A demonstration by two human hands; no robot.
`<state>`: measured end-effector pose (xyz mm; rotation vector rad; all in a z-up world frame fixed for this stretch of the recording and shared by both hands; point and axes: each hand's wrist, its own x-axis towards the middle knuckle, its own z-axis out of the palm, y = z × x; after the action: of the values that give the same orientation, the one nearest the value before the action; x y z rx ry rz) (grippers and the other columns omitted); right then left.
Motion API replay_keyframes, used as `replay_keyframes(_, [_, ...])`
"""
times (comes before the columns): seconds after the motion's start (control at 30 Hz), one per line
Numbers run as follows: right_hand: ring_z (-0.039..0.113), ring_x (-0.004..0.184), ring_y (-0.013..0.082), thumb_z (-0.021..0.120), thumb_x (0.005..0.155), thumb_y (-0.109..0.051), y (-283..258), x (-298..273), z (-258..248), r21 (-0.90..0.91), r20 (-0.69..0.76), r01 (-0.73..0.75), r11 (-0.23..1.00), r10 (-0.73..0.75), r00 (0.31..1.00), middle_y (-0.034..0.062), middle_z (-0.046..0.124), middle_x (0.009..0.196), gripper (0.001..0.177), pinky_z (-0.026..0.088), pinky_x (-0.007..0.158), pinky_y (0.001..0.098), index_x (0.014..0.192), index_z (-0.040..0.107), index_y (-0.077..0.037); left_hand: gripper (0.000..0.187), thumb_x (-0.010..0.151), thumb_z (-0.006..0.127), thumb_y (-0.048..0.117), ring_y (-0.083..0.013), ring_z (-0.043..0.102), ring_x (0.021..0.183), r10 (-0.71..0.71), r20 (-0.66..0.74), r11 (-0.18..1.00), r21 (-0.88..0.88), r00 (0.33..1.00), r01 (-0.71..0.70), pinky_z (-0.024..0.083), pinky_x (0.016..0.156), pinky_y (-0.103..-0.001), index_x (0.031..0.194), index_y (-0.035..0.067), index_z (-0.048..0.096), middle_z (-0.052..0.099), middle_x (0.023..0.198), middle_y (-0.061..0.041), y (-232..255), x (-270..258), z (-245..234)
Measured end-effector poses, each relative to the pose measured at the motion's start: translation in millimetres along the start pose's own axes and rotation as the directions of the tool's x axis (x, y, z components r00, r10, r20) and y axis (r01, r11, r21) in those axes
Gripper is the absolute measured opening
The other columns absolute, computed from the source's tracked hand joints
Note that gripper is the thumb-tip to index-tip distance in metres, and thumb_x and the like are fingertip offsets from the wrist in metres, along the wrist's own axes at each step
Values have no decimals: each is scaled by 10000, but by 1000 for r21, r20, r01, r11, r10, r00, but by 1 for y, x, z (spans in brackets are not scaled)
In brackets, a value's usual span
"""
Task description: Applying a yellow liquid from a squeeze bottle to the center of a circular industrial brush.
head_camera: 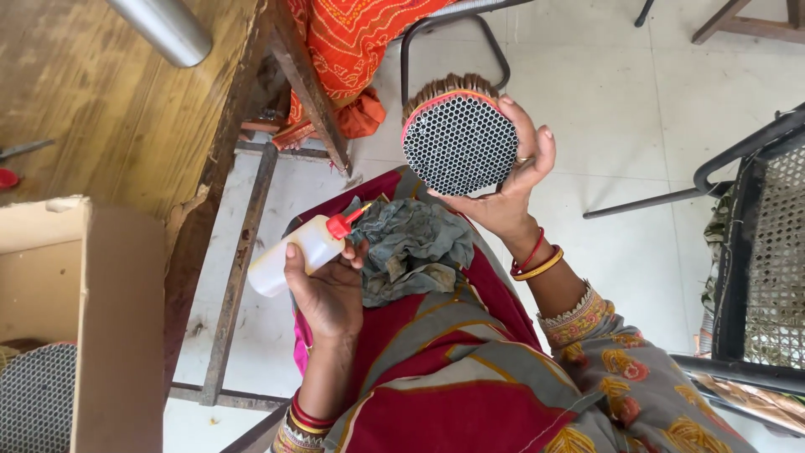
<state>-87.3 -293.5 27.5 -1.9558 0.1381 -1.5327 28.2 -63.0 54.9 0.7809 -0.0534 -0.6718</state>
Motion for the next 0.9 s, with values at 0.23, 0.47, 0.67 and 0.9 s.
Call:
replay_keyframes(0.23, [379,1489,306,1021,705,-149,1,0,-2,5,-1,4,1000,-4,1000,153,290,1654,1422,372,1269,461,1627,-52,-289,584,1009,521,569,-200,571,800,3,20,1000,30,1000,-3,527,929,-438,1182,19,614,638,898,-82,-4,1,-2])
replay_keyframes(0.47, [423,1466,296,1021,720,-160,-1,-1,-2,13,0,-11,1000,11,1000,156,286,1662,1421,401,1257,436,1630,-62,-292,600,1006,536,570,-198,576,800,15,25,998,59,1000,-16,524,898,-426,1188,4,617,648,913,-90,-4,-2,3])
replay_keyframes(0.67, [430,1460,295,1021,723,-161,-4,-1,-3,9,5,-22,1000,22,1000,157,289,1661,1419,404,1254,429,1631,-62,-290,594,1018,538,554,-209,597,819,61,45,991,115,997,-66,520,860,-399,1199,-9,607,657,928,-105,-6,-3,4])
replay_keyframes(0.9, [455,1451,283,1031,738,-160,-5,-7,2,27,56,-17,999,16,998,158,278,1667,1407,442,1237,414,1622,-57,-284,630,1031,578,488,-250,645,959,310,238,830,404,920,-384,539,884,-359,1336,-63,584,681,1232,-167,-18,-8,3])
